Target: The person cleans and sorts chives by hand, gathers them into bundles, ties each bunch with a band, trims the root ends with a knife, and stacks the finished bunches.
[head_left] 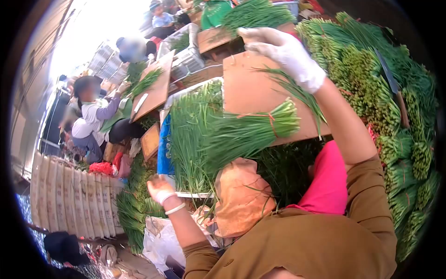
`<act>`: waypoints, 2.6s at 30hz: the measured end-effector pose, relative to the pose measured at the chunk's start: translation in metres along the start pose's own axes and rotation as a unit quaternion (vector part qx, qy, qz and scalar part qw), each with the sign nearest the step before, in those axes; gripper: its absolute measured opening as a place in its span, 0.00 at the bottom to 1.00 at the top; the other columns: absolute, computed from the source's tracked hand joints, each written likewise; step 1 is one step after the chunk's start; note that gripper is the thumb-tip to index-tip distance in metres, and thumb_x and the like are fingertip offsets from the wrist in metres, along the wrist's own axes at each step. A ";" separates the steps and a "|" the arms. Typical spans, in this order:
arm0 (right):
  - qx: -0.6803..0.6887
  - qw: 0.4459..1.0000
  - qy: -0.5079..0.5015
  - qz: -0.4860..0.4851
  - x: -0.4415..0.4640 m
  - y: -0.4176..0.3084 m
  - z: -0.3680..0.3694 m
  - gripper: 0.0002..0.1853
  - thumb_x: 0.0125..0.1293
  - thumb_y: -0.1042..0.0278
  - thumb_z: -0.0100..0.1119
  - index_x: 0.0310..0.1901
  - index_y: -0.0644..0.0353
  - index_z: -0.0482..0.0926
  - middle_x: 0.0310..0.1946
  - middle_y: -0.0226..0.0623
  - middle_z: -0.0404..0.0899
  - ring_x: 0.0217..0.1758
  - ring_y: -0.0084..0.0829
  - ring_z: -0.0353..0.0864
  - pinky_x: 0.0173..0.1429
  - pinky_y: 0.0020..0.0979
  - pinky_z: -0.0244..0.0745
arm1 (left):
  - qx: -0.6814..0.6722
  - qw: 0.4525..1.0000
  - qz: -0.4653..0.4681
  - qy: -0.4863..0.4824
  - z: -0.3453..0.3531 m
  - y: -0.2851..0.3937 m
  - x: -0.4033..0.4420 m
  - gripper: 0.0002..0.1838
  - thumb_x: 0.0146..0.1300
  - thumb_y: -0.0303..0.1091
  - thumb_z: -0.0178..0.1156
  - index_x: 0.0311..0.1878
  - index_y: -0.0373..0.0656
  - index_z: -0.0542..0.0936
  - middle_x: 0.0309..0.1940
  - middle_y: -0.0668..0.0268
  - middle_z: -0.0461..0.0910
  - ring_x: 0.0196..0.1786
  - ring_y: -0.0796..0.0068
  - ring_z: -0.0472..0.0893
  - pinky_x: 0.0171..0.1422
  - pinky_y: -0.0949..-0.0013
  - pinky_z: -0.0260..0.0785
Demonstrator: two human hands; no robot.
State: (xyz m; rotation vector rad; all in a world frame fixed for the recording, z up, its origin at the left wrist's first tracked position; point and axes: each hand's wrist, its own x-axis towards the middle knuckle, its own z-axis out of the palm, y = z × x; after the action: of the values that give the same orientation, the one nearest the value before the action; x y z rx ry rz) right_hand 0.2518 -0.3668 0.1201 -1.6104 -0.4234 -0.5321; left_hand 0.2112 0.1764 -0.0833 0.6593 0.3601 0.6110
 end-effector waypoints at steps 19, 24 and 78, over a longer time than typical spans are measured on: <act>-0.445 0.844 0.040 0.298 -0.210 0.091 -0.151 0.24 0.61 0.56 0.58 0.57 0.56 0.77 0.52 0.44 0.78 0.57 0.43 0.76 0.61 0.37 0.69 | 0.612 0.262 0.352 -0.659 0.194 -0.229 -0.233 0.56 0.39 0.48 0.75 0.70 0.37 0.58 0.69 0.49 0.59 0.72 0.47 0.56 0.75 0.44 0.46; -0.471 0.818 0.060 0.326 -0.181 0.116 -0.155 0.26 0.62 0.55 0.57 0.61 0.55 0.73 0.58 0.47 0.74 0.61 0.44 0.73 0.65 0.39 0.67 | 0.689 0.160 0.323 -0.628 0.216 -0.267 -0.242 0.62 0.36 0.54 0.76 0.72 0.40 0.52 0.70 0.53 0.57 0.73 0.50 0.55 0.74 0.43 0.47; -0.208 0.935 0.141 0.250 -0.249 0.035 -0.029 0.31 0.58 0.70 0.61 0.64 0.61 0.67 0.40 0.46 0.80 0.42 0.36 0.82 0.48 0.33 0.77 | 0.755 0.183 0.181 -0.603 0.226 -0.268 -0.197 0.59 0.36 0.50 0.75 0.71 0.42 0.55 0.62 0.51 0.68 0.62 0.53 0.72 0.65 0.57 0.66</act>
State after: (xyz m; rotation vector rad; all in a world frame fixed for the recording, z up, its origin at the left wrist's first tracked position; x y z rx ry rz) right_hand 0.0645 -0.3903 -0.0481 -1.9215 0.3375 -0.4662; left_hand 0.2809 -0.2192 -0.0699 2.9861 -1.0780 -0.3451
